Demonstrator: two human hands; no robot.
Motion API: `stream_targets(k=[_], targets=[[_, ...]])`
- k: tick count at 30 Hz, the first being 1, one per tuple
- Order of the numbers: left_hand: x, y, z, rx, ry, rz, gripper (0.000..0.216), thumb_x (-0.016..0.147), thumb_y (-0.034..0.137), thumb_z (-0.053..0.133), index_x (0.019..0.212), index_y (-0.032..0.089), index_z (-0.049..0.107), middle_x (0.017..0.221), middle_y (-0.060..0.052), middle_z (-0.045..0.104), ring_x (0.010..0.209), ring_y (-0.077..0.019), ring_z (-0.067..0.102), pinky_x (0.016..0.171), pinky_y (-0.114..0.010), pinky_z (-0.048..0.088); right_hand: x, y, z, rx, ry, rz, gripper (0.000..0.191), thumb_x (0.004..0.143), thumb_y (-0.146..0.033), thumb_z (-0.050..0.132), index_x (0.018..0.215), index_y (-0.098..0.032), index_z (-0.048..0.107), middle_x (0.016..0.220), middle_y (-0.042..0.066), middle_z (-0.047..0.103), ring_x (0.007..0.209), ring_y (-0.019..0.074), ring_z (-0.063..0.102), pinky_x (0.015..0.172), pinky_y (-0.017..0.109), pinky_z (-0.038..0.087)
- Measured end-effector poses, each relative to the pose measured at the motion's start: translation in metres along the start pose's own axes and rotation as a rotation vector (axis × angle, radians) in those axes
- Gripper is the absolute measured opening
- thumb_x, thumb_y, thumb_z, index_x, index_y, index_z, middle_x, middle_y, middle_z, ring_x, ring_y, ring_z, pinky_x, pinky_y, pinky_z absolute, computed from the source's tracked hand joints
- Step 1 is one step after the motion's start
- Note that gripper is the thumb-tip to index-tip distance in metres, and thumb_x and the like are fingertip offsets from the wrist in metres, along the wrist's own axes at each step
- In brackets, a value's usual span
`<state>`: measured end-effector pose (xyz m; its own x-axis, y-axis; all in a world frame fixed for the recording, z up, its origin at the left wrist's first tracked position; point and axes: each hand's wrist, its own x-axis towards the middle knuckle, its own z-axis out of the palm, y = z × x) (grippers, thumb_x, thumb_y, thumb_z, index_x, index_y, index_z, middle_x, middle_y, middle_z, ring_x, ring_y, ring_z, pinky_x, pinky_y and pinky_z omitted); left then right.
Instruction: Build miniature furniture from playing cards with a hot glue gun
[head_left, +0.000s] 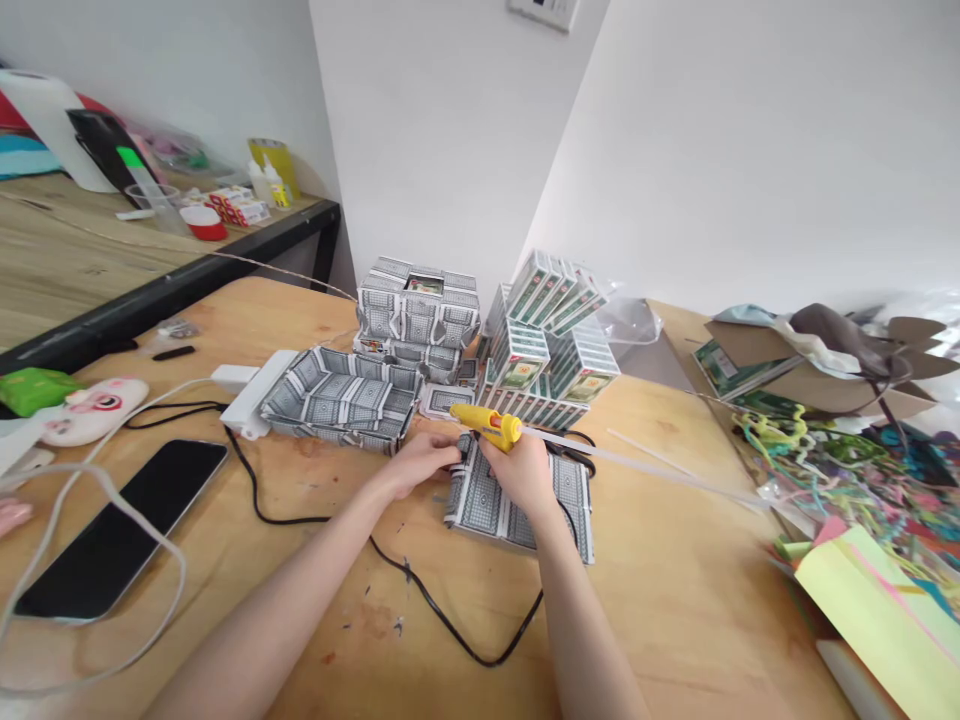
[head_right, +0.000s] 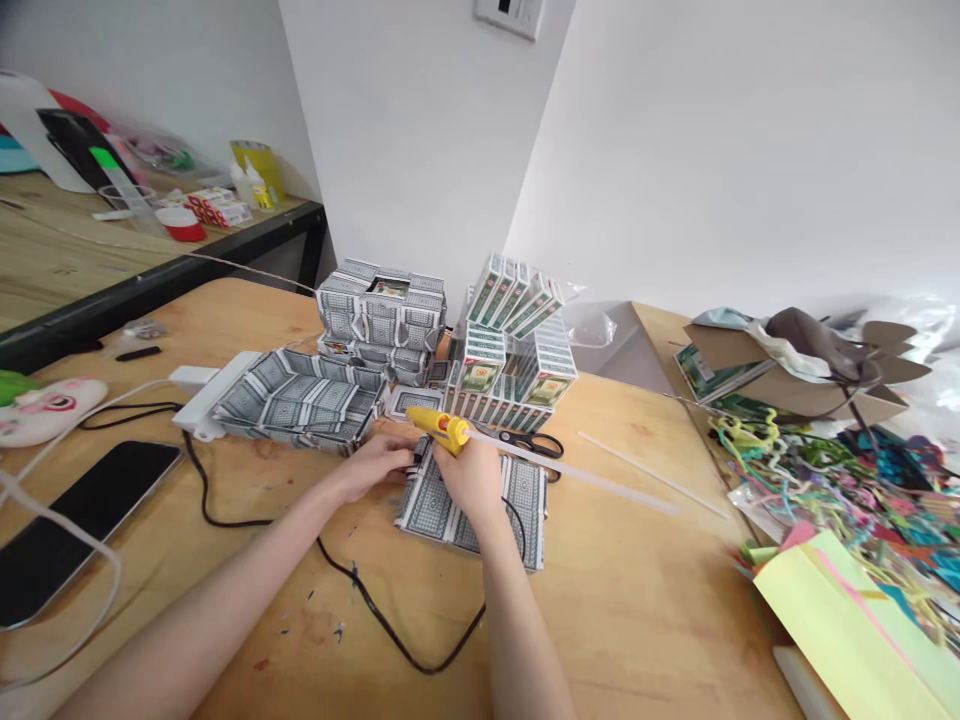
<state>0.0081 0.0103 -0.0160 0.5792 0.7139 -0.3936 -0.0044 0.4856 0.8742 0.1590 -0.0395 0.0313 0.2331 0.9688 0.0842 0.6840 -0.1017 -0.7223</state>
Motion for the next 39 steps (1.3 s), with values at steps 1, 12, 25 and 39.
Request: stream_targets(k=[1,12,25,39], targets=[[0.0,0.0,0.0,0.004,0.003,0.0,0.013,0.065,0.018,0.058,0.072,0.014,0.068,0.074,-0.002,0.066,0.072,-0.0157,0.06,0.072,-0.029,0.049,0.0,0.0,0.0,-0.001,0.002,0.004,0.014,0.074,-0.031,0.052,0.07,-0.021,0.061,0.05,0.0,0.058,0.057,0.0199,0.061,0.05,0.024,0.039],[-0.001,0.0,0.0,0.043,-0.018,0.012,0.015,0.066,0.023,0.063,0.078,0.015,0.069,0.08,-0.003,0.068,0.079,-0.018,0.061,0.074,-0.03,0.048,0.001,0.001,0.0,0.012,0.023,-0.008,0.015,0.074,-0.03,0.05,0.072,-0.02,0.061,0.053,0.0,0.059,0.057,0.019,0.06,0.051,0.025,0.04],[-0.001,0.001,0.003,0.088,-0.011,0.036,0.019,0.066,0.02,0.055,0.078,0.015,0.068,0.075,-0.001,0.067,0.077,-0.0188,0.061,0.072,-0.029,0.048,0.0,0.0,0.001,0.006,0.019,-0.016,0.015,0.073,-0.029,0.051,0.063,-0.022,0.059,0.048,-0.001,0.057,0.056,0.0188,0.06,0.051,0.024,0.041],[-0.003,0.006,0.009,0.097,-0.001,0.053,0.024,0.065,0.017,0.055,0.084,0.015,0.07,0.082,-0.004,0.071,0.085,-0.021,0.063,0.078,-0.03,0.049,0.002,0.002,-0.022,0.494,-0.089,0.026,0.036,0.072,-0.049,0.06,0.083,-0.015,0.063,0.065,0.003,0.065,0.052,0.015,0.058,0.052,0.027,0.048]])
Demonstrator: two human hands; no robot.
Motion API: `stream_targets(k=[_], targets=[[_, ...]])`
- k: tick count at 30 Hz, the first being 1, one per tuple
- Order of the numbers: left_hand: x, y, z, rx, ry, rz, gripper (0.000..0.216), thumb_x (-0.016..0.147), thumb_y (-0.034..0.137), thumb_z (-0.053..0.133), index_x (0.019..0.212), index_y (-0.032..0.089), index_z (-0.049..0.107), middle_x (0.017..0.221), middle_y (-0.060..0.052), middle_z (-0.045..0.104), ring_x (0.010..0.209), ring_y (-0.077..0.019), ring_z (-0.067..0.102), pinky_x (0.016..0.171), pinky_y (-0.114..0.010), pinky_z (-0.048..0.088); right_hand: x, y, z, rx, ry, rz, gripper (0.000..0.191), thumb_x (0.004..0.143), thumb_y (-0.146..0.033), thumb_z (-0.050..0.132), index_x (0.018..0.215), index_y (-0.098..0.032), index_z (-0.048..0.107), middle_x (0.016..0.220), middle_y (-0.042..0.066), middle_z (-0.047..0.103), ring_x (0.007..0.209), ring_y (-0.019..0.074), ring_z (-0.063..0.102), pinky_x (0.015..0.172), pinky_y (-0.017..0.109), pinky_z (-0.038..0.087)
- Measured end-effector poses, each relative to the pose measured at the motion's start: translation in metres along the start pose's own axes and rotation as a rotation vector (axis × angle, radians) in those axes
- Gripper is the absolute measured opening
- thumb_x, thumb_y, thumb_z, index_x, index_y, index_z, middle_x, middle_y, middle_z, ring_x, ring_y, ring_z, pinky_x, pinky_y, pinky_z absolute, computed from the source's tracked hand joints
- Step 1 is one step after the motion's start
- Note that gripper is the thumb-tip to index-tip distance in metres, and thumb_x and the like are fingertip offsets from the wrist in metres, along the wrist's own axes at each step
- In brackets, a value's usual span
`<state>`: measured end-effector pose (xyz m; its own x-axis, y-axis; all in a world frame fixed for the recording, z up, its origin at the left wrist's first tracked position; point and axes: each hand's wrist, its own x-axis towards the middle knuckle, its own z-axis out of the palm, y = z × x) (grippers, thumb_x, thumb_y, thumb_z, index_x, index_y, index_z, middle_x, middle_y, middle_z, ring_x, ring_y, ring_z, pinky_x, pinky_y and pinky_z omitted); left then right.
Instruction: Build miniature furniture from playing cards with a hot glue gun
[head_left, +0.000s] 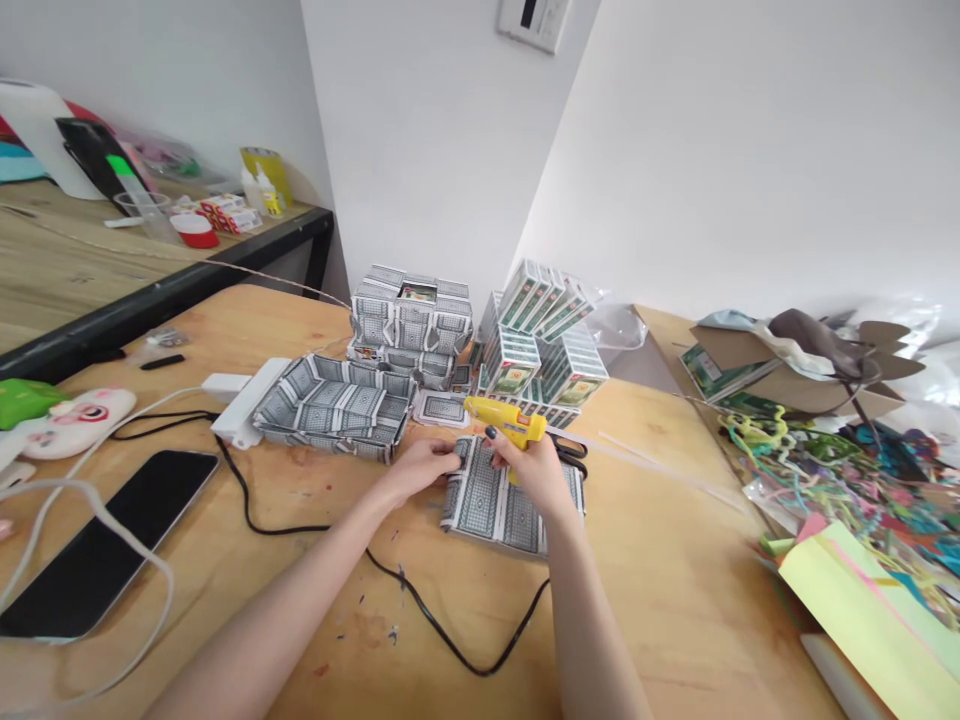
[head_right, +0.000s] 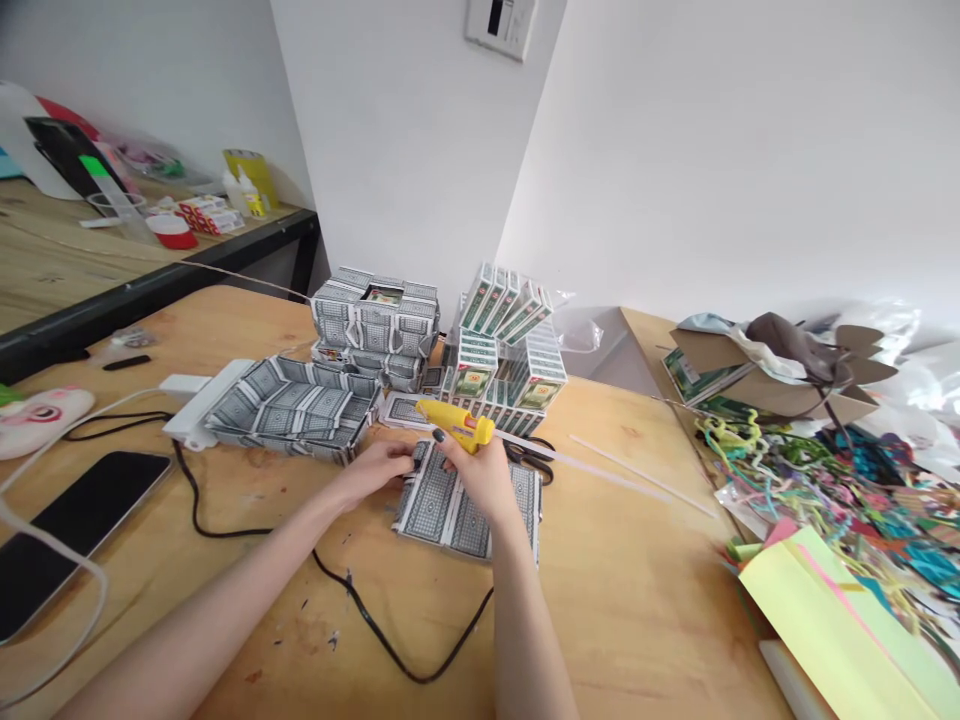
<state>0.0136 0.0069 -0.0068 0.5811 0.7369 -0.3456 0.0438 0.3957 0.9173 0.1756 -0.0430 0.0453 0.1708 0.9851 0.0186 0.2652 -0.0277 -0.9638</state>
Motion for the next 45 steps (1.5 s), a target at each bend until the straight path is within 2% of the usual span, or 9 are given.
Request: stream_targets(k=[3,5,8,14,18,31,37,45], targets=[[0.002,-0.003,-0.001,0.013,0.01,-0.005,0.027,0.065,0.017,0.056,0.089,0.015,0.07,0.085,-0.004,0.071,0.087,-0.0216,0.063,0.078,-0.031,0.049,-0.01,-0.013,-0.021,-0.133,0.059,-0.015,0.037,0.071,-0.05,0.062,0.082,-0.014,0.066,0.065,0.005,0.067,0.06,0.0186,0.063,0.057,0.028,0.05],[0.002,-0.004,-0.002,0.001,0.003,-0.022,0.029,0.066,0.018,0.057,0.092,0.016,0.069,0.089,-0.005,0.071,0.088,-0.0216,0.064,0.078,-0.032,0.049,-0.015,-0.02,-0.033,-0.25,0.08,-0.049,0.034,0.07,-0.047,0.065,0.083,-0.015,0.069,0.074,0.007,0.07,0.068,0.0214,0.065,0.062,0.03,0.051],[0.003,-0.005,-0.002,0.019,-0.005,-0.015,0.031,0.066,0.019,0.057,0.095,0.015,0.069,0.092,-0.006,0.071,0.087,-0.0221,0.064,0.077,-0.032,0.05,-0.019,-0.024,-0.043,-0.405,-0.001,-0.091,0.029,0.072,-0.042,0.063,0.087,-0.019,0.07,0.086,0.007,0.072,0.077,0.0236,0.066,0.067,0.031,0.051],[0.001,-0.002,0.0,0.097,0.022,0.07,0.032,0.066,0.017,0.055,0.094,0.014,0.07,0.091,-0.005,0.071,0.09,-0.0218,0.064,0.081,-0.029,0.047,-0.012,-0.036,-0.043,-0.659,-0.118,0.008,0.022,0.071,-0.036,0.061,0.084,-0.021,0.069,0.078,0.004,0.07,0.071,0.0213,0.064,0.059,0.027,0.046],[-0.001,-0.001,0.002,0.102,0.036,0.074,0.031,0.066,0.017,0.053,0.092,0.014,0.07,0.09,-0.004,0.072,0.089,-0.0209,0.064,0.082,-0.029,0.047,-0.005,-0.047,-0.039,-0.834,-0.178,0.025,0.023,0.072,-0.036,0.06,0.085,-0.019,0.068,0.082,0.005,0.069,0.074,0.0197,0.063,0.059,0.024,0.043],[0.0,-0.002,0.001,0.025,0.035,0.02,0.024,0.067,0.015,0.056,0.088,0.014,0.069,0.081,-0.002,0.07,0.081,-0.0174,0.064,0.074,-0.027,0.049,0.013,-0.061,-0.033,-0.955,-0.304,0.09,0.025,0.072,-0.041,0.059,0.075,-0.018,0.067,0.068,0.004,0.067,0.062,0.0159,0.06,0.053,0.023,0.039],[0.003,-0.008,0.0,-0.025,0.002,-0.01,0.023,0.069,0.017,0.058,0.089,0.014,0.068,0.084,-0.003,0.069,0.079,-0.0158,0.063,0.073,-0.027,0.049,0.021,-0.071,-0.028,-1.028,-0.335,0.176,0.029,0.07,-0.044,0.06,0.07,-0.016,0.066,0.066,0.006,0.066,0.059,0.0162,0.059,0.049,0.023,0.037],[-0.002,0.001,0.001,-0.054,-0.031,-0.061,0.022,0.068,0.02,0.061,0.088,0.014,0.068,0.085,-0.003,0.069,0.079,-0.0147,0.063,0.072,-0.024,0.049,0.021,-0.075,-0.025,-1.074,-0.355,0.122,0.027,0.07,-0.043,0.059,0.067,-0.017,0.066,0.062,0.005,0.064,0.057,0.0157,0.058,0.048,0.024,0.036]])
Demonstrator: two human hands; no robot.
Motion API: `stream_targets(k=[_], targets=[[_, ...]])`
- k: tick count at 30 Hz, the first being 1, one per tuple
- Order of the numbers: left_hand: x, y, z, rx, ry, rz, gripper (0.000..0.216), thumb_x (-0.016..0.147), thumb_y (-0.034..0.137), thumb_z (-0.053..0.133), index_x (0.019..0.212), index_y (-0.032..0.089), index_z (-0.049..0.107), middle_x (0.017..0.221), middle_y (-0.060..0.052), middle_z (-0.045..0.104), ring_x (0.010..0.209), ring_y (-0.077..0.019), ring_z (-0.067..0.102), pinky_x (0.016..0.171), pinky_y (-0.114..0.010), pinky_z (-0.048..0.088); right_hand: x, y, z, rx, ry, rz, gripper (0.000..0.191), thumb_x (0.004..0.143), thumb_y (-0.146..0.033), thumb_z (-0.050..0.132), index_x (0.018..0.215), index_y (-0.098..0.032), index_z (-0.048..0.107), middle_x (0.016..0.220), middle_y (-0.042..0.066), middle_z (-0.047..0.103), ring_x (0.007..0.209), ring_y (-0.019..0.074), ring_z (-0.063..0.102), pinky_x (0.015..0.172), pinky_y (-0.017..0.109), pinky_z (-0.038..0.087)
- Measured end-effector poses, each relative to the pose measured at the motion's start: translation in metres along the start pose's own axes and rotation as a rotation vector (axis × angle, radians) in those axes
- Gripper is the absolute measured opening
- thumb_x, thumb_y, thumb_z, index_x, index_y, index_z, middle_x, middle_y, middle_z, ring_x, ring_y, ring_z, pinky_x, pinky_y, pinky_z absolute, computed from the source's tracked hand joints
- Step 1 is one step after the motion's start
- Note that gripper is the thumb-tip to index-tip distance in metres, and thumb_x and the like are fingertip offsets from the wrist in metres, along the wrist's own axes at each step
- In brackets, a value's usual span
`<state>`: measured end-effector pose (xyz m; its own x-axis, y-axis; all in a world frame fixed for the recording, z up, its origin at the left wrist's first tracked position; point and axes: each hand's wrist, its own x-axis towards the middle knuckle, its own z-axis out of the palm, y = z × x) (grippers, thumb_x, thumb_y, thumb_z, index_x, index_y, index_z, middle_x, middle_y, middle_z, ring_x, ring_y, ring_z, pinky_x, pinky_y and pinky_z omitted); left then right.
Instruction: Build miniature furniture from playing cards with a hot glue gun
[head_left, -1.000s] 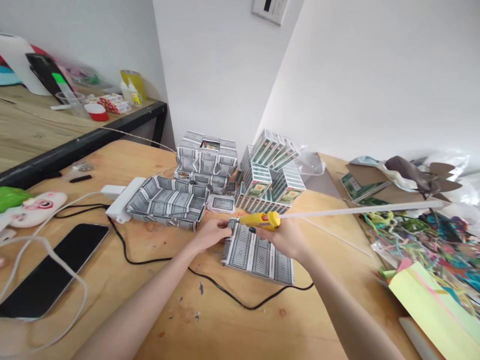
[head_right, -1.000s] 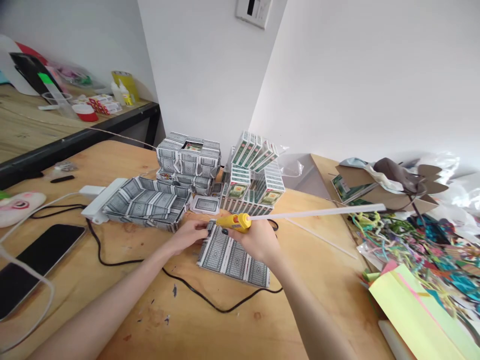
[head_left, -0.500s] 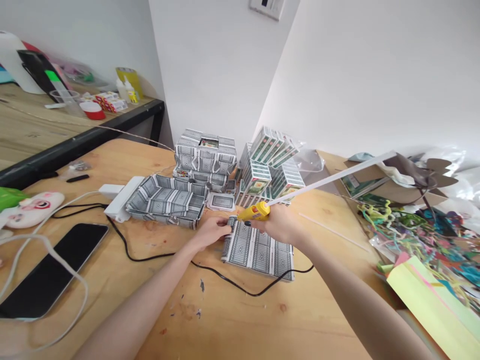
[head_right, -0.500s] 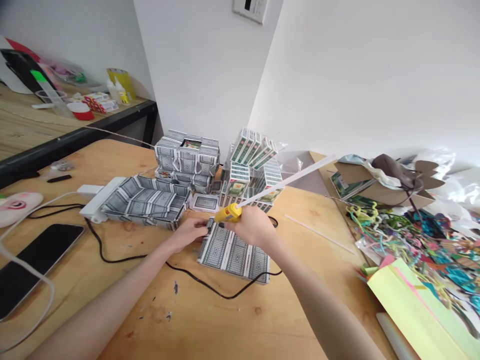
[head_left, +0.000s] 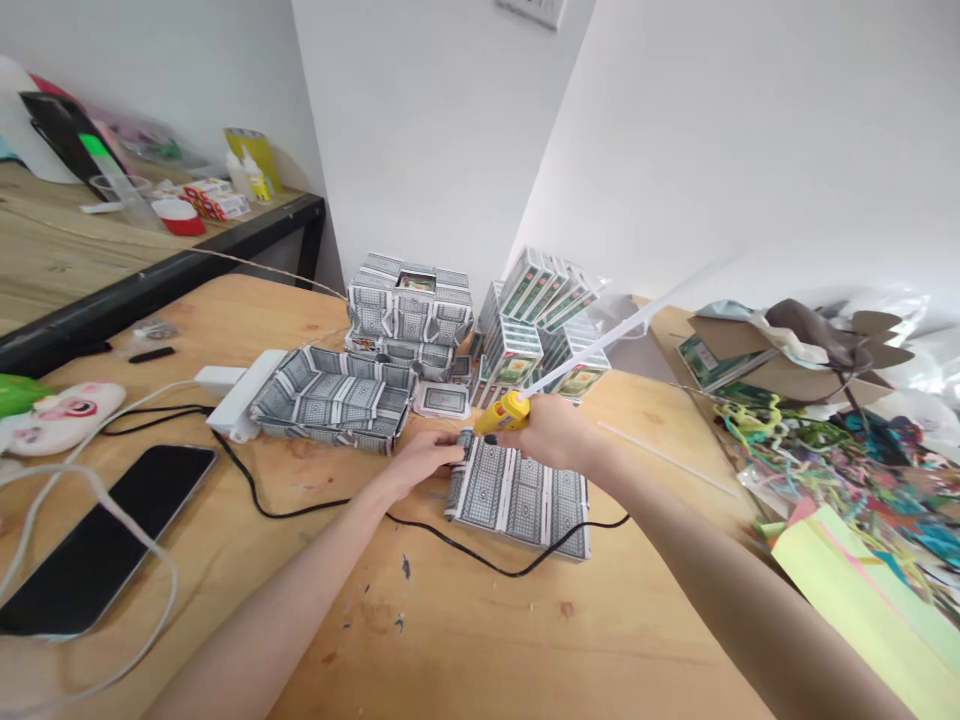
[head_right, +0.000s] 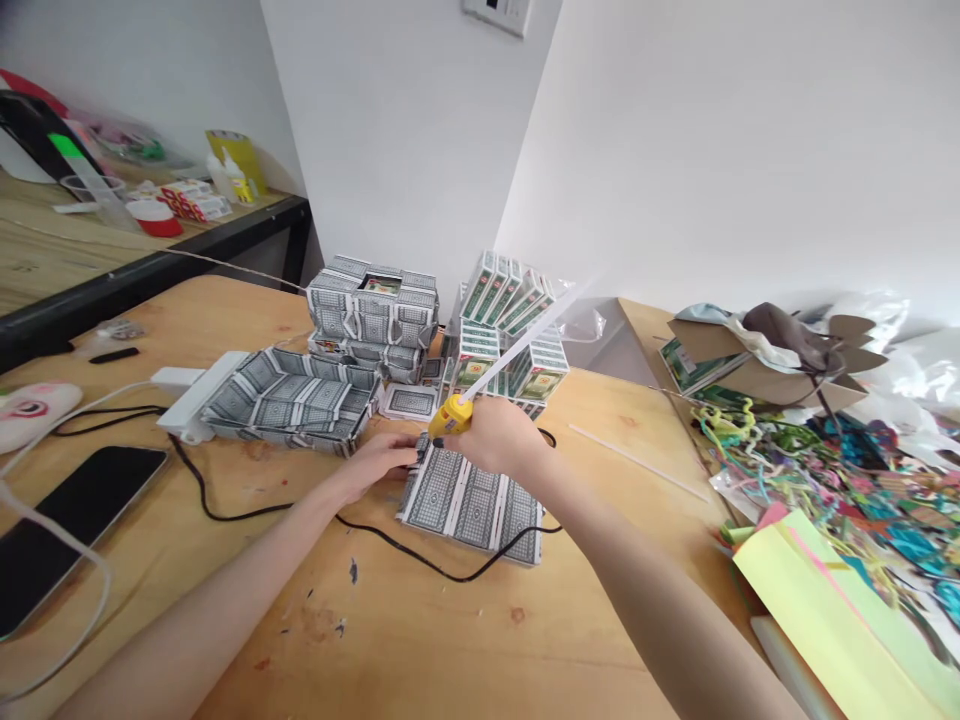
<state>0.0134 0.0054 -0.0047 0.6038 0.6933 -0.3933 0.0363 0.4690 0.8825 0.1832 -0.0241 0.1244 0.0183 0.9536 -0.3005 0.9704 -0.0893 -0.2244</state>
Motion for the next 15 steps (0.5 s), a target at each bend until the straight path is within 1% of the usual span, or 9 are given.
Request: stream_targets(k=[4,9,13,15], targets=[[0.0,0.001,0.001,-0.012,0.004,-0.001,0.022,0.067,0.02,0.06,0.088,0.015,0.068,0.084,-0.002,0.07,0.078,-0.0146,0.063,0.072,-0.024,0.049,-0.001,-0.001,-0.002,-0.022,-0.011,0.0,0.028,0.07,-0.044,0.059,0.068,-0.017,0.066,0.062,0.004,0.064,0.056,0.0156,0.058,0.047,0.024,0.035],[0.005,-0.003,0.004,0.03,0.047,0.001,0.026,0.065,0.018,0.056,0.088,0.015,0.067,0.084,-0.004,0.07,0.079,-0.0179,0.064,0.071,-0.027,0.05,0.0,-0.006,-0.006,-0.08,-0.034,-0.018,0.03,0.071,-0.046,0.058,0.068,-0.017,0.067,0.063,0.005,0.064,0.06,0.017,0.059,0.049,0.024,0.036],[0.005,-0.005,0.006,0.193,0.1,0.159,0.028,0.064,0.019,0.057,0.09,0.015,0.067,0.087,-0.004,0.07,0.083,-0.02,0.064,0.076,-0.029,0.049,0.001,-0.009,-0.01,-0.098,-0.042,0.014,0.032,0.069,-0.047,0.06,0.07,-0.016,0.068,0.061,0.005,0.064,0.058,0.0168,0.06,0.047,0.023,0.036],[0.004,-0.005,0.007,0.268,0.112,0.208,0.028,0.064,0.02,0.058,0.09,0.015,0.067,0.087,-0.004,0.07,0.082,-0.0209,0.064,0.075,-0.029,0.048,0.0,-0.01,-0.012,-0.095,-0.05,0.011,0.032,0.07,-0.046,0.06,0.073,-0.015,0.068,0.062,0.005,0.064,0.058,0.0167,0.06,0.048,0.023,0.037]])
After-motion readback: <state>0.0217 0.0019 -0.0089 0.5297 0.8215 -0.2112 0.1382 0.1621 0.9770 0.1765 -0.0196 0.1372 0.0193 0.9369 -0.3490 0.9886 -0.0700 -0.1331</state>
